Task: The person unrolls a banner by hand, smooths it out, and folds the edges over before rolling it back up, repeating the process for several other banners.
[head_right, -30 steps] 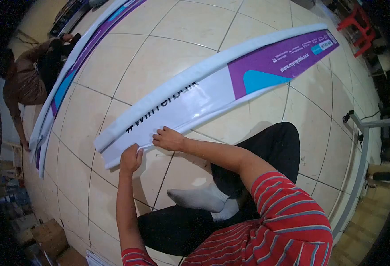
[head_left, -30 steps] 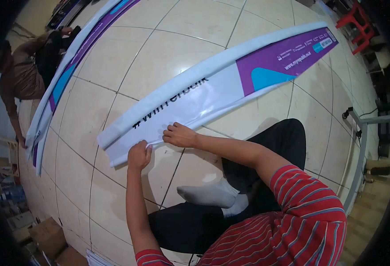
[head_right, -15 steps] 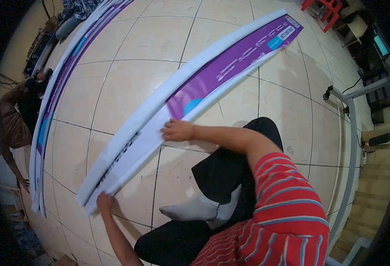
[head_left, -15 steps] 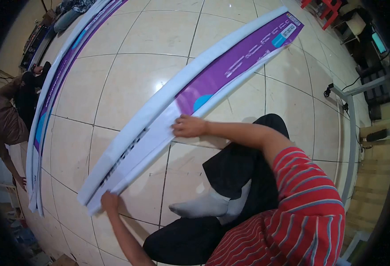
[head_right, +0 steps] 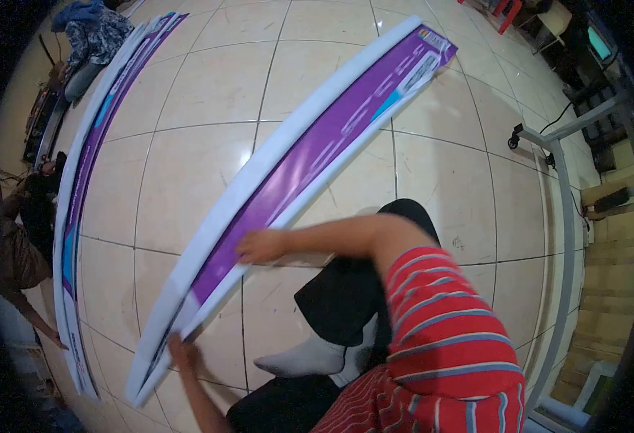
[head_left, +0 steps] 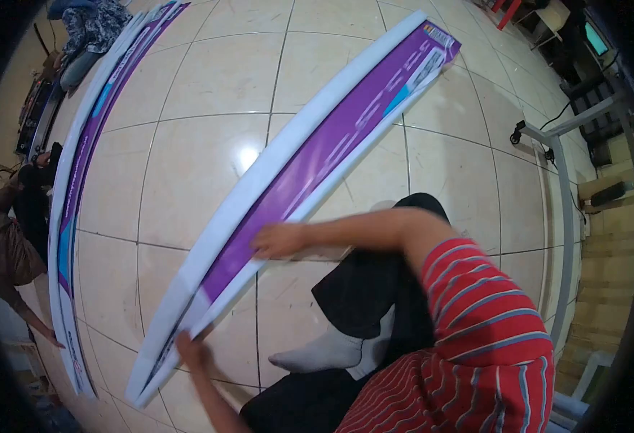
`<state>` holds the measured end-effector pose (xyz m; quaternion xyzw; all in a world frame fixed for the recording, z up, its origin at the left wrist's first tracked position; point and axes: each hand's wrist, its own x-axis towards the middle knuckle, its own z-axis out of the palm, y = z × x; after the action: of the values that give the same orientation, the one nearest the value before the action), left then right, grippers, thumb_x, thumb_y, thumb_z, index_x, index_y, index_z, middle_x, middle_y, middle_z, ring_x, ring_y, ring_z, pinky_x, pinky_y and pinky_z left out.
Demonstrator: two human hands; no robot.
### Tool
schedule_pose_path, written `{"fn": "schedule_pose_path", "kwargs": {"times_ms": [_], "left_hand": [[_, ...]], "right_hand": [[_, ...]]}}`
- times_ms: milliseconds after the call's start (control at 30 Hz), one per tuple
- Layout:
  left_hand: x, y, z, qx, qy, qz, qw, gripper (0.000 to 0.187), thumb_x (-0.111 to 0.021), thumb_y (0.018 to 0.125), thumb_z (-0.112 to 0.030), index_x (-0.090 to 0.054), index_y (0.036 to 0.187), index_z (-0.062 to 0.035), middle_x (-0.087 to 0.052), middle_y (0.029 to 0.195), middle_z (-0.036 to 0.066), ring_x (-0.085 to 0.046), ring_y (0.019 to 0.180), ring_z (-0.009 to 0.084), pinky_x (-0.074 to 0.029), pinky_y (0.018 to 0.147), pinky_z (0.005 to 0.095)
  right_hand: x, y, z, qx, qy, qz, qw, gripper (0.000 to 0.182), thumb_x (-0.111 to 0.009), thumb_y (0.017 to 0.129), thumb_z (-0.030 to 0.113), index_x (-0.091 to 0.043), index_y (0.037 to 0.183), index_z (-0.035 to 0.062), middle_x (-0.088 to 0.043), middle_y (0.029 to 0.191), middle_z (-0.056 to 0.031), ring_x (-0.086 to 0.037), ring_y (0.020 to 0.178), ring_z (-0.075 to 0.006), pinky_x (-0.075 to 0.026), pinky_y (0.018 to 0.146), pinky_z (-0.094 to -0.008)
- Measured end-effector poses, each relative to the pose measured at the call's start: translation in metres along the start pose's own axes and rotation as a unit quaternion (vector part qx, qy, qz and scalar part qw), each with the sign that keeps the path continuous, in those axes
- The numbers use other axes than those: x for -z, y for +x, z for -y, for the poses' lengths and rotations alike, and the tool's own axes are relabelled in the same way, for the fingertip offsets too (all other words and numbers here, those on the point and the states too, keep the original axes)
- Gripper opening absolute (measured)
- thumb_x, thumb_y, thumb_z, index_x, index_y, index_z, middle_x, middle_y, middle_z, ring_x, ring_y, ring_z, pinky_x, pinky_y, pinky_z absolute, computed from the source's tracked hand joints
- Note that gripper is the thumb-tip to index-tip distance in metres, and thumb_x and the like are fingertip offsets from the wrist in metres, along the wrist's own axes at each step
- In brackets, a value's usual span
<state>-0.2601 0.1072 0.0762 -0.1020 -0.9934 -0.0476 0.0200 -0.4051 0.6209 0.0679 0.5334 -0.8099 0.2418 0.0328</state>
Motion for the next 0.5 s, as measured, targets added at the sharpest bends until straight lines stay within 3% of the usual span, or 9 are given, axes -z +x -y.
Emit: {"fn": "schedule_pose_path", "kwargs": {"times_ms": [33,67,100,133,167,233,333,400,500], "left_hand": [[0.017,-0.028,0.046,0.067,0.05,0.046,0.995,0.039,-0.062,0.084,-0.022,-0.063,0.112,0.005,-0.063,0.116,0.024,-0.056,0.112,0.0424,-0.041,0.1,0.0499],[0.001,-0.074,0.134,0.111,0.087,0.028,0.99,0.044,-0.063,0.085,-0.031,-0.063,0.114,0.0031,-0.064,0.111,0.025,-0.053,0.114,0.0441,-0.039,0.102,0.05],[0.055,-0.079,0.121,0.213,0.179,0.161,0.947,0.048,-0.065,0.084,-0.036,-0.065,0.113,0.002,-0.067,0.103,0.024,-0.055,0.111,0.0444,-0.039,0.1,0.0547],[0.068,-0.094,0.112,0.316,0.326,0.125,0.882,0.057,-0.066,0.082,-0.038,-0.06,0.123,0.0009,-0.063,0.116,0.024,-0.051,0.118,0.0426,-0.036,0.102,0.0583],[0.065,-0.091,0.094,0.31,0.328,0.13,0.883,0.057,-0.066,0.082,-0.038,-0.06,0.123,0.0009,-0.063,0.116,0.024,-0.051,0.118,0.0426,-0.036,0.102,0.0583],[0.067,-0.042,0.004,0.179,0.084,0.123,0.973,0.08,-0.058,0.07,-0.017,-0.035,0.146,-0.0011,-0.033,0.147,0.028,-0.021,0.142,0.0441,-0.015,0.115,0.0585],[0.077,0.043,-0.199,-0.029,-0.086,0.11,0.99,0.073,-0.061,0.069,-0.009,-0.043,0.139,0.0003,-0.04,0.139,0.027,-0.034,0.134,0.0419,-0.023,0.112,0.0538],[0.045,0.067,-0.246,-0.048,-0.087,0.052,0.994,0.052,-0.062,0.072,-0.001,-0.053,0.123,0.0028,-0.053,0.119,0.025,-0.05,0.114,0.0433,-0.037,0.1,0.0523],[0.01,0.046,-0.188,-0.046,-0.034,0.047,0.997,0.04,-0.06,0.071,0.004,-0.057,0.11,0.0029,-0.058,0.11,0.023,-0.052,0.11,0.0417,-0.039,0.096,0.051]], "right_hand": [[0.035,-0.05,-0.02,-0.058,0.07,-0.035,0.995,0.03,-0.051,0.093,0.017,-0.055,0.121,0.0077,-0.053,0.125,-0.0148,-0.054,0.111,-0.0319,-0.045,0.093,-0.0444],[0.072,-0.096,-0.047,0.019,-0.038,-0.022,0.999,0.034,-0.055,0.089,0.018,-0.055,0.121,0.0084,-0.053,0.122,-0.0144,-0.055,0.108,-0.0315,-0.045,0.093,-0.0454],[0.103,-0.135,-0.064,-0.026,-0.097,0.09,0.991,0.034,-0.057,0.087,0.021,-0.056,0.118,0.0083,-0.053,0.121,-0.0131,-0.054,0.106,-0.0309,-0.046,0.09,-0.046],[0.121,-0.16,-0.071,-0.07,-0.142,0.154,0.975,0.03,-0.059,0.086,0.022,-0.056,0.113,0.0088,-0.056,0.113,-0.0116,-0.056,0.098,-0.0312,-0.048,0.084,-0.0458],[0.114,-0.16,-0.067,-0.075,-0.076,0.127,0.986,0.027,-0.058,0.086,0.023,-0.057,0.109,0.0089,-0.059,0.108,-0.0118,-0.059,0.094,-0.0324,-0.05,0.079,-0.0467],[0.085,-0.13,-0.048,-0.093,0.014,0.107,0.99,0.021,-0.055,0.086,0.024,-0.059,0.099,0.0089,-0.063,0.097,-0.0124,-0.063,0.085,-0.0329,-0.051,0.07,-0.0465],[0.039,-0.037,-0.006,-0.097,0.041,0.149,0.983,0.019,-0.052,0.088,0.026,-0.059,0.09,0.0089,-0.066,0.086,-0.0106,-0.066,0.077,-0.0318,-0.054,0.065,-0.0447],[0.005,0.001,0.023,-0.038,0.045,0.069,0.996,0.018,-0.06,0.084,0.025,-0.059,0.093,0.0094,-0.065,0.088,-0.0101,-0.066,0.083,-0.0325,-0.054,0.068,-0.0442],[0.038,-0.015,0.023,-0.088,0.069,0.073,0.991,0.027,-0.07,0.076,0.024,-0.059,0.096,0.0093,-0.065,0.092,-0.0106,-0.066,0.09,-0.0326,-0.054,0.074,-0.0447]]}}
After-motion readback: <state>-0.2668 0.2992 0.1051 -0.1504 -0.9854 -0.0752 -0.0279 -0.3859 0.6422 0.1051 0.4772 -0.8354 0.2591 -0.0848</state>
